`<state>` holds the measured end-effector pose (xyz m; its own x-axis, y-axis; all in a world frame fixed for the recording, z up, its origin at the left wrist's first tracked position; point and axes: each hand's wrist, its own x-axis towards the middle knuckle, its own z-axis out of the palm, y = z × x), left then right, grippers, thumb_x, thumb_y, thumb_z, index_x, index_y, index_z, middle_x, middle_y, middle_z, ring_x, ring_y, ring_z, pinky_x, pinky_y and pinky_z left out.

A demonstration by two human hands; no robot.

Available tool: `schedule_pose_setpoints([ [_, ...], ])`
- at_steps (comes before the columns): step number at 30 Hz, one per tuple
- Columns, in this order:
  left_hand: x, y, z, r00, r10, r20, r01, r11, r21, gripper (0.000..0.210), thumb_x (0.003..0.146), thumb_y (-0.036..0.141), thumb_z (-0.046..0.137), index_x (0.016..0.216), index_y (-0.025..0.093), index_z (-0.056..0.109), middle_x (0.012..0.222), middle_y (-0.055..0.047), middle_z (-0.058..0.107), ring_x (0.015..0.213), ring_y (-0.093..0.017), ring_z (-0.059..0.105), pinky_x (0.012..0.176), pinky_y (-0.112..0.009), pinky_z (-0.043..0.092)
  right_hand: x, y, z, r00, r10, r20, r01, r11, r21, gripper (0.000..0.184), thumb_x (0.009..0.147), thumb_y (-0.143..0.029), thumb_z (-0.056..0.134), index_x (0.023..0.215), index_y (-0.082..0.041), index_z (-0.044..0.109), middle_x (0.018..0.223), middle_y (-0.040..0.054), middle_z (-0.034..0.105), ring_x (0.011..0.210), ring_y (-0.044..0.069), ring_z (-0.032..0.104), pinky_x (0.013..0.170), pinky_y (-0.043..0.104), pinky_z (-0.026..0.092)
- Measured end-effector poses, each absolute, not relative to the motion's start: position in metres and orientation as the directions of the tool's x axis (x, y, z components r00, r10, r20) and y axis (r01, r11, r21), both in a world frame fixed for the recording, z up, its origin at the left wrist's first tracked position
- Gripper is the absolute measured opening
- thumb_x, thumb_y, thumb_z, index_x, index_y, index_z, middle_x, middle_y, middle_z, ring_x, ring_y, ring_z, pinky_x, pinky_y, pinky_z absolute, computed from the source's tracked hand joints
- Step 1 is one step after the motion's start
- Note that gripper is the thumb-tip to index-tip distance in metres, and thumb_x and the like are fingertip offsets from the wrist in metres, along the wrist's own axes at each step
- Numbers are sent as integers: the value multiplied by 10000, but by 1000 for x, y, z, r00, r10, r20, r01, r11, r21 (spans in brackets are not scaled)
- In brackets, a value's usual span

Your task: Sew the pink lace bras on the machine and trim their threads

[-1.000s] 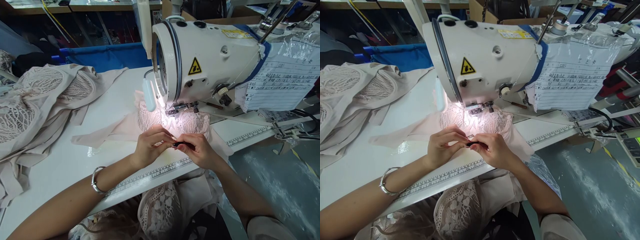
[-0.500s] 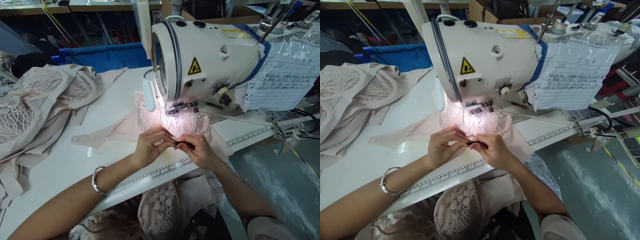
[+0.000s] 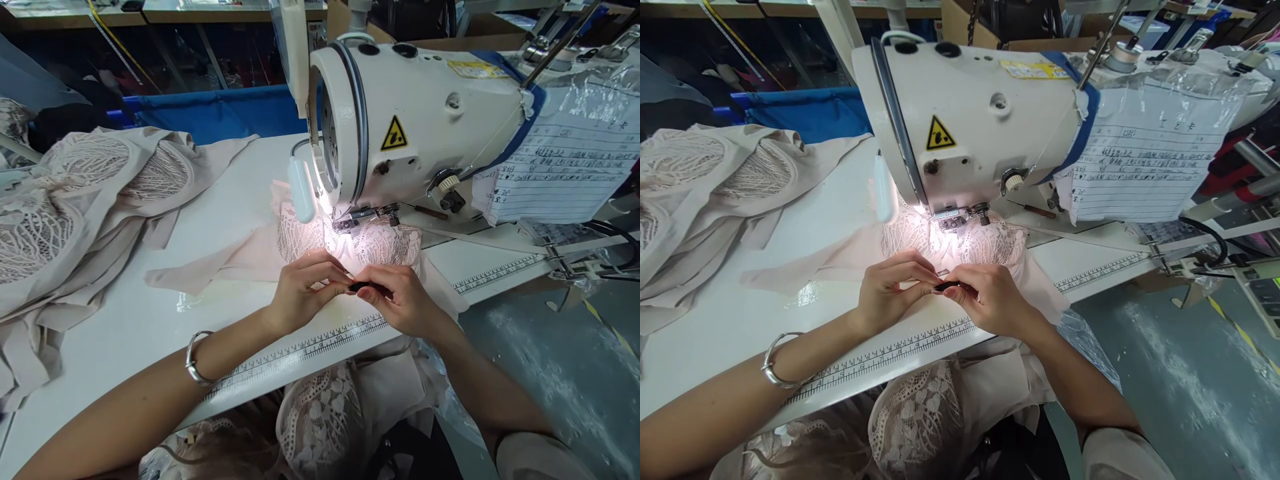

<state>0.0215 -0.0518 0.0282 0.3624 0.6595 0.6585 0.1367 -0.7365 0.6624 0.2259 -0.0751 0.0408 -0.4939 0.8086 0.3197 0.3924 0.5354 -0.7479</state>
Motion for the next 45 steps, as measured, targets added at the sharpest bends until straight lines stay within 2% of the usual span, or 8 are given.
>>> schedule_pose_setpoints([
  [8, 22, -52, 28, 373, 658, 654, 146, -738, 659, 150, 921, 260, 724, 792, 184, 737, 757, -16, 728, 691, -116, 676, 628, -237, 559, 225, -76, 38, -490, 791, 366, 389, 574, -721, 250, 1026, -341, 531, 911, -179, 684, 714, 11, 661, 608, 121, 554, 571, 261, 373],
  [19, 21, -51, 27, 374, 673, 638, 156, -724, 672, 147, 919, 259, 729, 791, 187, 731, 771, -15, 726, 703, -114, 673, 615, -233, 558, 226, -77, 41, -481, 814, 326, 405, 536, -741, 312, 1037, -417, 495, 919, -190, 672, 750, 15, 679, 613, 124, 551, 588, 268, 384],
  [34, 22, -52, 26, 385, 656, 649, 145, -738, 659, 136, 915, 249, 730, 796, 184, 726, 758, -5, 716, 696, -110, 660, 641, -242, 536, 228, -76, 43, -521, 780, 347, 372, 573, -730, 191, 1012, -292, 558, 934, -163, 675, 722, -1, 633, 622, 115, 536, 581, 251, 362],
  [45, 21, -53, 26, 398, 662, 635, 133, -726, 674, 174, 931, 295, 713, 799, 183, 735, 773, -18, 719, 704, -113, 660, 642, -247, 549, 230, -76, 42, -541, 765, 350, 385, 595, -705, 224, 1022, -328, 544, 926, -172, 671, 721, -6, 646, 614, 107, 536, 579, 241, 372],
])
